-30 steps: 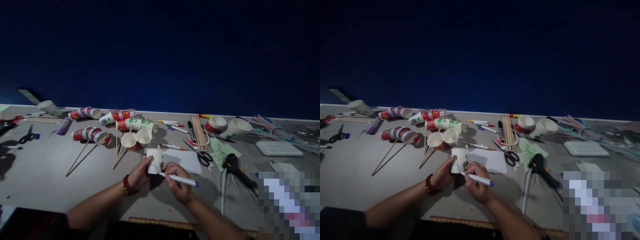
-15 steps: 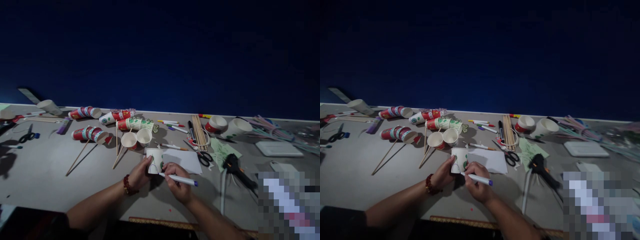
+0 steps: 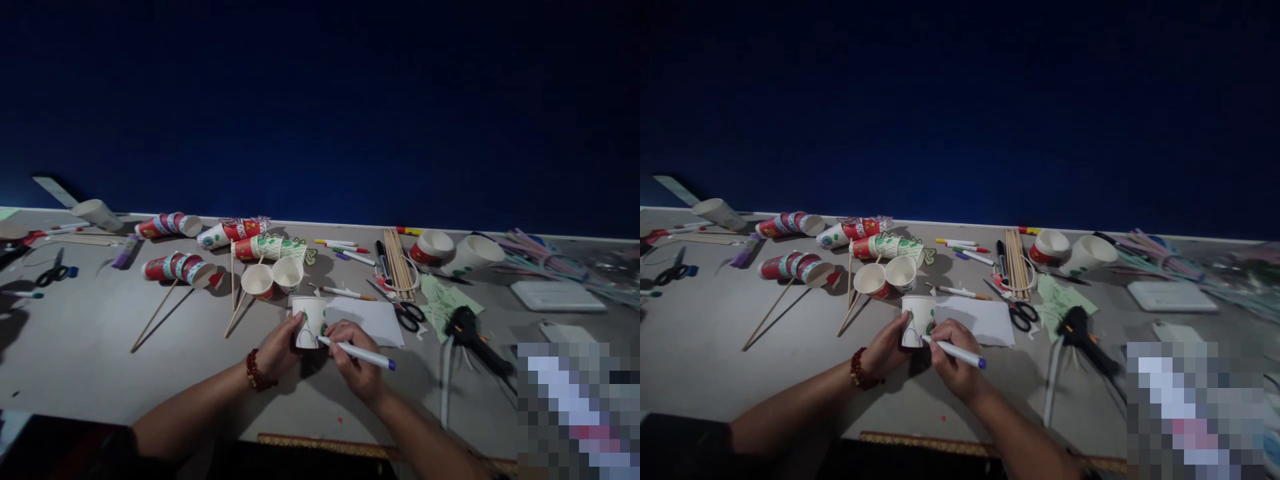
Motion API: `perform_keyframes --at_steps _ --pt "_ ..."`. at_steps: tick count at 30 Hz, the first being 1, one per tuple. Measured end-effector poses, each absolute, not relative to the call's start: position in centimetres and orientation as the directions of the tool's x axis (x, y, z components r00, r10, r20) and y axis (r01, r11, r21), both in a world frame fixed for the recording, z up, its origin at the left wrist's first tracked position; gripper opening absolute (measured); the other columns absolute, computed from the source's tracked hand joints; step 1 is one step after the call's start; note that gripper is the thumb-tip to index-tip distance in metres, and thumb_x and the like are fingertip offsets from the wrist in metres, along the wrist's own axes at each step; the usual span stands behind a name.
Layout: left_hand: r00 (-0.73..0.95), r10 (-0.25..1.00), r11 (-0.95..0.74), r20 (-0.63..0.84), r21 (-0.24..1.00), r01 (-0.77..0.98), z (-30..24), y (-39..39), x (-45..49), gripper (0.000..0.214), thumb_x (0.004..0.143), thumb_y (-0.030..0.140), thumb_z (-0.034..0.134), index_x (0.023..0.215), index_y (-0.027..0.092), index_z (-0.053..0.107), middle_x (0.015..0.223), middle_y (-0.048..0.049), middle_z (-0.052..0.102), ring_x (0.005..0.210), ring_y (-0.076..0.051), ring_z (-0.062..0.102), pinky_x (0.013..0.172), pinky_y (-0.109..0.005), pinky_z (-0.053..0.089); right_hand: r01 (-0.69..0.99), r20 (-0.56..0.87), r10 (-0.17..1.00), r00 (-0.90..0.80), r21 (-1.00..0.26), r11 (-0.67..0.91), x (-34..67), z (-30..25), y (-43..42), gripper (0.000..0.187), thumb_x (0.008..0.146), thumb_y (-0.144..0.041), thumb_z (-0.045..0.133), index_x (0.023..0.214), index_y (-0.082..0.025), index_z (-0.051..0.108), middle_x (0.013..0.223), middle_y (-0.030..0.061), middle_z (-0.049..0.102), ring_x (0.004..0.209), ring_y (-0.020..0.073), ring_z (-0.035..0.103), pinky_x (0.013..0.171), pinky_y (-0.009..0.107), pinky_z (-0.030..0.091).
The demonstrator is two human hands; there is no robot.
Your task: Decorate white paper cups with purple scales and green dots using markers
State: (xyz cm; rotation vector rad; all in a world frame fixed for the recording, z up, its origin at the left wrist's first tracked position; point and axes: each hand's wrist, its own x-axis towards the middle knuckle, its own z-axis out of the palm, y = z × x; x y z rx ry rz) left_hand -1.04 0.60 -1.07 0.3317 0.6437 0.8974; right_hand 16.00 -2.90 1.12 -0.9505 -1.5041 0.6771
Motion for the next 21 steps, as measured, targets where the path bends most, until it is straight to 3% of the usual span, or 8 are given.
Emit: perform_keyframes --at_steps 8,15,21 --pt "0.459 0.806 0.592 -0.374 0.508 -0.625 -0.71 0.65 -0.95 0.042 0.079 0.043 0.086 0.106 0.012 0.075 0.096 -0.0098 0.077 0.086 -0.021 0.070 0.083 -0.031 0.054 0.187 0.482 0.876 0.025 -0.863 0.470 16.35 0.49 -2.90 0.010 0.095 -0.019 0.059 0.088 -0.024 0.063 0.083 0.0045 0.069 0.082 0.0234 0.070 0.077 0.039 0.058" --pt "0.469 0.804 0.594 -0.365 0.478 -0.647 -0.46 0.77 -1.09 0.030 0.086 0.035 0.080 0.106 0.013 0.075 0.099 -0.0106 0.078 0.089 -0.022 0.071 0.083 -0.031 0.054 0.175 0.471 0.881 0.036 -0.871 0.459 16.35 0.42 -2.76 0.015 0.099 -0.023 0.056 0.085 -0.023 0.062 0.081 0.0042 0.067 0.078 0.0219 0.069 0.072 0.036 0.057" --pt "0.489 0.799 0.602 -0.351 0.452 -0.658 -0.65 0.88 -1.19 0.033 0.085 0.038 0.080 0.106 0.012 0.075 0.097 -0.0112 0.079 0.088 -0.021 0.073 0.083 -0.030 0.056 0.168 0.467 0.884 0.031 -0.874 0.455 16.45 0.05 -2.74 0.014 0.097 -0.024 0.058 0.083 -0.024 0.061 0.080 0.0044 0.068 0.080 0.0233 0.070 0.073 0.038 0.058"
